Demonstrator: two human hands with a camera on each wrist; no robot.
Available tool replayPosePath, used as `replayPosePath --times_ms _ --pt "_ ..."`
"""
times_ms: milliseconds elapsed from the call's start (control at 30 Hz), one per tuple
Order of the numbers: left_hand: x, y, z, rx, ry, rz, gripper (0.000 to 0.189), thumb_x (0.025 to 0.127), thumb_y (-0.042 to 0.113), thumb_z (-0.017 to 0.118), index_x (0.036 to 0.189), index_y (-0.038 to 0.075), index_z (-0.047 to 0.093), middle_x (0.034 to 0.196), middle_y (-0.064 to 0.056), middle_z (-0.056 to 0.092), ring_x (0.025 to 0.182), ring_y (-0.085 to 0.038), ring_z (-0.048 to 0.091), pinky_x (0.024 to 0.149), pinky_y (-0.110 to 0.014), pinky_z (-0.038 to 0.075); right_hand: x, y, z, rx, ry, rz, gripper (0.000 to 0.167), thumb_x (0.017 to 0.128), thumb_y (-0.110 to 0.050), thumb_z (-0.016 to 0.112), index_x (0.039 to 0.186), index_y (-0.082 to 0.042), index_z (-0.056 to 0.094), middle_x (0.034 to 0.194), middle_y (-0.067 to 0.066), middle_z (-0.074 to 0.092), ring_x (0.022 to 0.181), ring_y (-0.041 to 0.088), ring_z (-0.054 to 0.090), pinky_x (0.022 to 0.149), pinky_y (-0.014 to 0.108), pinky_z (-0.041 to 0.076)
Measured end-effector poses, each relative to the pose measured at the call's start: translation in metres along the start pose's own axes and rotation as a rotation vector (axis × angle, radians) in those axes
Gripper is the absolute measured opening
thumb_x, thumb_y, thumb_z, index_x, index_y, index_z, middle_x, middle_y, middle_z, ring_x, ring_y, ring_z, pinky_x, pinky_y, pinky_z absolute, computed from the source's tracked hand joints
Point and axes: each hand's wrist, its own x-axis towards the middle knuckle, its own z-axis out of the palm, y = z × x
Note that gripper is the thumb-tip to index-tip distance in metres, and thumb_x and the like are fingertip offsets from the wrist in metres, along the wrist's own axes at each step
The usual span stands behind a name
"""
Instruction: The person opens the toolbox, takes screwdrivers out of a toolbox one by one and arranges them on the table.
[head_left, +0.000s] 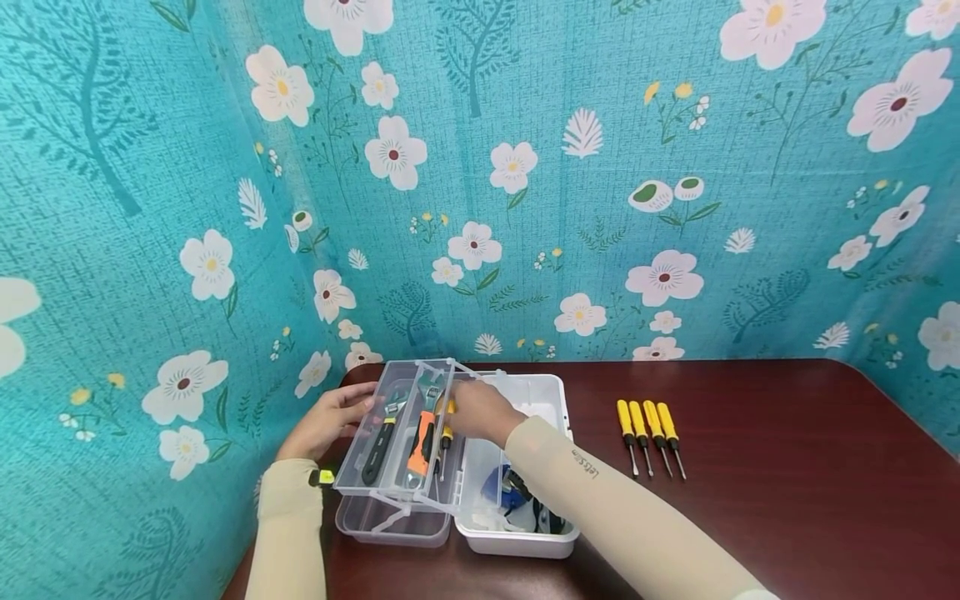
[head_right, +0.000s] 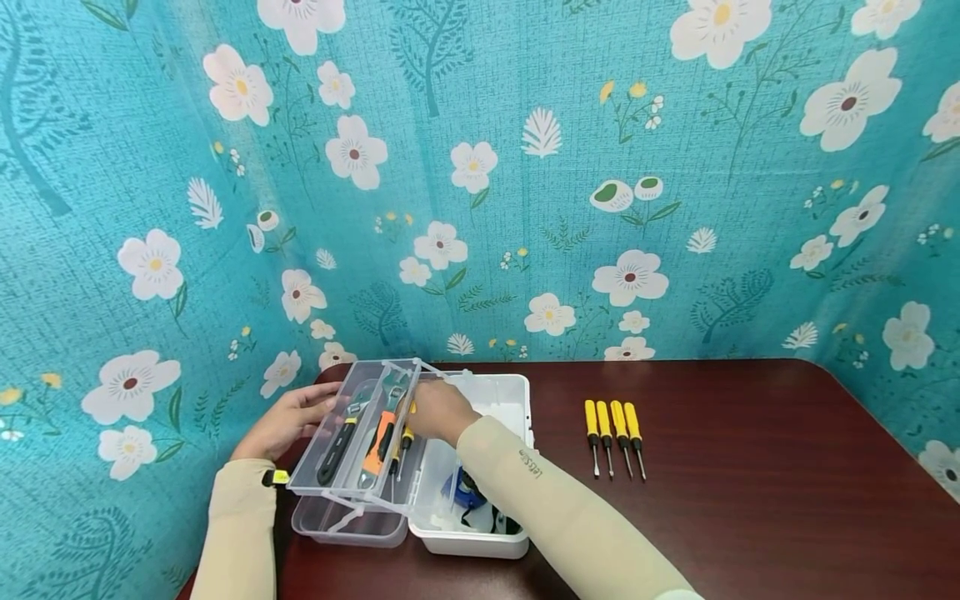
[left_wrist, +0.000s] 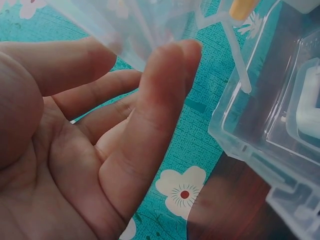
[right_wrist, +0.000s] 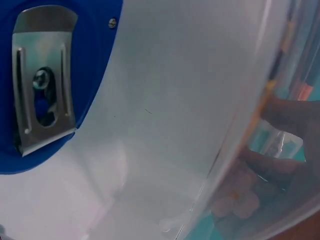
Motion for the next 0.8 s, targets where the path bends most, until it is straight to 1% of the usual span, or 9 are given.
replayPosePath --times_ms 33,100,167,267,367,433,567,700,800 --pt "0.000 0.000 0.000 -0.006 0.004 -0.006 0.047 0.101 0.022 0.056 0.143 0.004 0.046 0.120 -0.018 0.062 0.094 -0.031 0.067 0.076 -0.042 0.056 0.000 0.000 0.000 -0.005 -0.002 0.003 0.018 0.090 -0.027 0.068 0.100 -0.012 0.069 0.067 -0.004 0.060 0.056 0.012 0.056 0.053 0.029 0.047" --pt "0.000 -0.001 0.000 -0.004 0.003 0.002 0.048 0.101 0.022 0.056 0.144 0.003 0.045 0.120 -0.019 0.062 0.094 -0.030 0.067 0.076 -0.041 0.056 0.000 0.000 0.000 -0.007 -0.006 0.012 0.021 0.088 -0.027 0.070 0.102 -0.011 0.069 0.072 -0.005 0.061 0.058 0.012 0.056 0.054 0.028 0.047" --pt "-0.001 -0.001 0.000 0.001 -0.001 0.011 0.049 0.101 0.022 0.056 0.144 0.003 0.045 0.120 -0.019 0.062 0.094 -0.030 0.066 0.076 -0.041 0.056 0.000 0.000 0.000 -0.009 -0.009 0.018 0.026 0.088 -0.028 0.071 0.108 -0.011 0.069 0.078 -0.004 0.064 0.060 0.012 0.056 0.055 0.028 0.048" --pt "-0.001 -0.001 0.000 0.000 0.001 0.011 0.048 0.101 0.022 0.056 0.144 0.003 0.045 0.121 -0.019 0.062 0.094 -0.030 0.066 0.077 -0.041 0.056 -0.001 0.002 -0.001 -0.022 -0.013 0.018 0.035 0.086 -0.024 0.070 0.119 -0.011 0.067 0.083 -0.002 0.066 0.060 0.013 0.055 0.055 0.028 0.047" --pt "-0.001 -0.001 0.000 0.007 -0.002 0.011 0.048 0.101 0.022 0.055 0.144 0.003 0.045 0.122 -0.019 0.061 0.094 -0.030 0.066 0.077 -0.041 0.056 -0.004 0.003 -0.002 -0.057 0.000 0.010 0.042 0.086 -0.018 0.068 0.127 -0.011 0.063 0.078 0.001 0.064 0.058 0.013 0.052 0.053 0.028 0.045" --pt "0.000 -0.001 0.000 0.006 0.004 0.011 0.047 0.101 0.021 0.056 0.144 0.003 0.046 0.122 -0.019 0.061 0.094 -0.029 0.066 0.077 -0.041 0.056 -0.005 0.004 -0.003 -0.072 0.014 0.005 0.046 0.086 -0.017 0.068 0.131 -0.010 0.060 0.075 0.000 0.062 0.057 0.013 0.052 0.052 0.027 0.045" --pt "0.000 -0.001 -0.001 0.016 -0.005 0.024 0.049 0.101 0.021 0.055 0.144 0.001 0.044 0.123 -0.020 0.060 0.095 -0.029 0.066 0.078 -0.041 0.055 -0.007 0.004 -0.005 -0.061 0.034 0.031 0.044 0.085 -0.017 0.068 0.128 -0.007 0.061 0.068 0.000 0.059 0.056 0.013 0.052 0.051 0.027 0.045" --pt "-0.002 -0.001 0.000 0.021 -0.004 0.016 0.049 0.101 0.022 0.056 0.144 0.002 0.045 0.123 -0.020 0.061 0.095 -0.029 0.066 0.078 -0.041 0.055 -0.007 0.003 -0.009 -0.033 0.040 0.080 0.035 0.085 -0.017 0.067 0.117 -0.003 0.064 0.065 0.001 0.056 0.055 0.014 0.053 0.049 0.028 0.045" --pt "-0.003 0.001 0.000 0.017 0.000 0.015 0.048 0.101 0.022 0.056 0.144 0.002 0.045 0.122 -0.020 0.061 0.095 -0.029 0.066 0.078 -0.041 0.055 -0.007 0.002 -0.013 -0.002 0.040 0.098 0.030 0.084 -0.013 0.067 0.111 -0.001 0.064 0.067 0.002 0.056 0.054 0.015 0.053 0.048 0.029 0.045"
